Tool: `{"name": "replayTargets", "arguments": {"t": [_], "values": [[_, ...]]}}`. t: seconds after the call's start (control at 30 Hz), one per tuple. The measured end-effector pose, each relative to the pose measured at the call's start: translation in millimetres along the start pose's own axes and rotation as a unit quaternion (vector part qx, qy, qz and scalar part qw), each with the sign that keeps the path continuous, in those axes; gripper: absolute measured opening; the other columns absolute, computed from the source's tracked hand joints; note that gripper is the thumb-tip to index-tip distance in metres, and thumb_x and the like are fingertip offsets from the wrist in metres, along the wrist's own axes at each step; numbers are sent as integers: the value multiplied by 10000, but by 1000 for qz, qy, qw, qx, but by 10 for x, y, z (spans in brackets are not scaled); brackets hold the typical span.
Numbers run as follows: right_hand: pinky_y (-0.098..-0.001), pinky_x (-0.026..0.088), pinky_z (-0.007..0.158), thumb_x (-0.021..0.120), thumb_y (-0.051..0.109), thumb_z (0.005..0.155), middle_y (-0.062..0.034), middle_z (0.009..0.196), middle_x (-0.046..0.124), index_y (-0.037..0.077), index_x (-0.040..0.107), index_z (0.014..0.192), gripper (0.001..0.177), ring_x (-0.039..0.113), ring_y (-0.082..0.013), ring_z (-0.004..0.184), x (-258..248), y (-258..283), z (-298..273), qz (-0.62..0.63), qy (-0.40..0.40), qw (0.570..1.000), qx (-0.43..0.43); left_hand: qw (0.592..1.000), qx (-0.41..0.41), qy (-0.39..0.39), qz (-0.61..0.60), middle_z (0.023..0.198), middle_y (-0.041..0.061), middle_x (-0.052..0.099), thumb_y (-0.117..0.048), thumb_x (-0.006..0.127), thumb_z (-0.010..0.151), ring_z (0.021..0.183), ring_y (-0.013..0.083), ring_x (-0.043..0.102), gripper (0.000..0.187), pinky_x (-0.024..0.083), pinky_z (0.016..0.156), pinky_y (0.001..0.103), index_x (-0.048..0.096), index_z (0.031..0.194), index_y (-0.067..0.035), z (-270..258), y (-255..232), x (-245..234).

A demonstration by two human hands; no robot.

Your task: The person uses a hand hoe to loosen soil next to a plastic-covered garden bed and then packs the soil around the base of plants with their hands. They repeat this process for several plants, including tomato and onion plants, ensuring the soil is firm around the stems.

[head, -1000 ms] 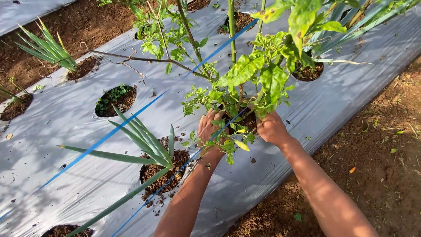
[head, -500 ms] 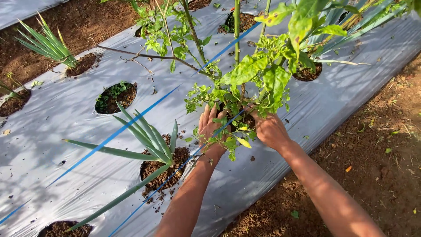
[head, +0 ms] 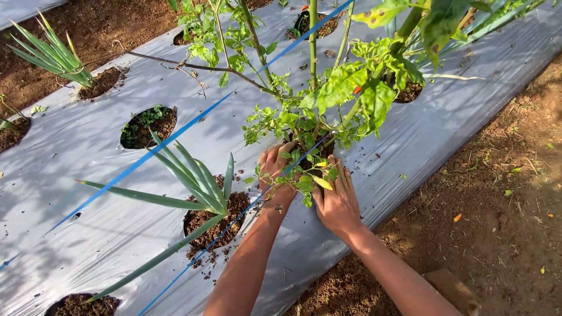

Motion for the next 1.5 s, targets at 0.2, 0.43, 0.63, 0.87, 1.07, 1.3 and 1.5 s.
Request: {"name": "replayTargets", "arguments": {"t": [0.2, 0.43, 0.63, 0.87, 1.07, 1.3, 1.5], "values": [[-566, 288, 1230, 278, 496, 1081, -293, 1330, 645, 38, 648, 1334, 642, 569, -427, 1334, 65, 25, 34, -23, -50, 998, -39, 996, 83, -1, -40, 1150, 38, 582, -576, 442, 908, 1060, 283, 568, 615, 414, 1099, 420, 554, 1426, -263, -15, 345, 528], [-549, 422, 1145, 499, 401, 1056, -196, 1277, 708, 92, 701, 1263, 423, 688, -399, 1154, 297, -114, -59, 26, -108, 992, -67, 997, 48, -54, -33, 1133, 101, 639, -357, 464, 1015, 1075, 208, 585, 525, 366, 1118, 259, 550, 1440, -61, -8, -312, -127], [-601, 331, 1184, 746, 404, 890, -70, 1457, 558, 173, 699, 1212, 398, 523, -337, 1365, 284, -331, 143, -8, -89, 996, 10, 972, 199, 14, 121, 1113, 52, 670, -655, 526, 975, 1027, 248, 536, 478, 384, 1069, 431, 687, 1249, -297, -94, 667, 979], [-673, 106, 1249, 673, 489, 938, -67, 1658, 351, 220, 451, 1563, 716, 327, -426, 1493, 433, -624, 407, -24, -43, 999, -18, 979, 160, -2, 123, 1746, 80, 99, -751, 632, 903, 1617, 357, 16, 966, 83, 1350, 624, 270, 1663, -275, -51, 191, 268], [-696, 100, 1232, 633, 397, 925, -45, 1701, 257, 264, 411, 1576, 701, 213, -465, 1539, 218, -468, 360, -40, 64, 997, 26, 985, 162, 9, 65, 1752, 88, 2, -855, 557, 850, 1614, 404, -51, 1053, 87, 1317, 709, 180, 1673, -318, -101, 888, 1261], [-545, 473, 1031, 702, 511, 941, -40, 1369, 535, 203, 624, 1327, 500, 571, -314, 1224, 207, -258, 154, -7, -194, 980, 41, 977, 192, -7, 98, 1707, 81, 88, -853, 529, 857, 1580, 400, 27, 930, 137, 1262, 701, 232, 1598, -374, -102, 1085, 1419], [-449, 563, 714, 774, 305, 922, 0, 967, 604, 172, 744, 1006, 160, 649, -319, 854, 607, -580, 174, 115, -201, 972, 28, 967, 230, -24, 109, 1656, 78, 196, -815, 553, 861, 1545, 382, 115, 794, 189, 1211, 659, 321, 1508, -418, -123, 1108, 1376]]}}
Point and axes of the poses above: each hand's wrist, its own z-axis towards the middle knuckle, its own x-axis out of the palm, y = z × x, the point moved 2 cm from there along z, towards the middle knuckle
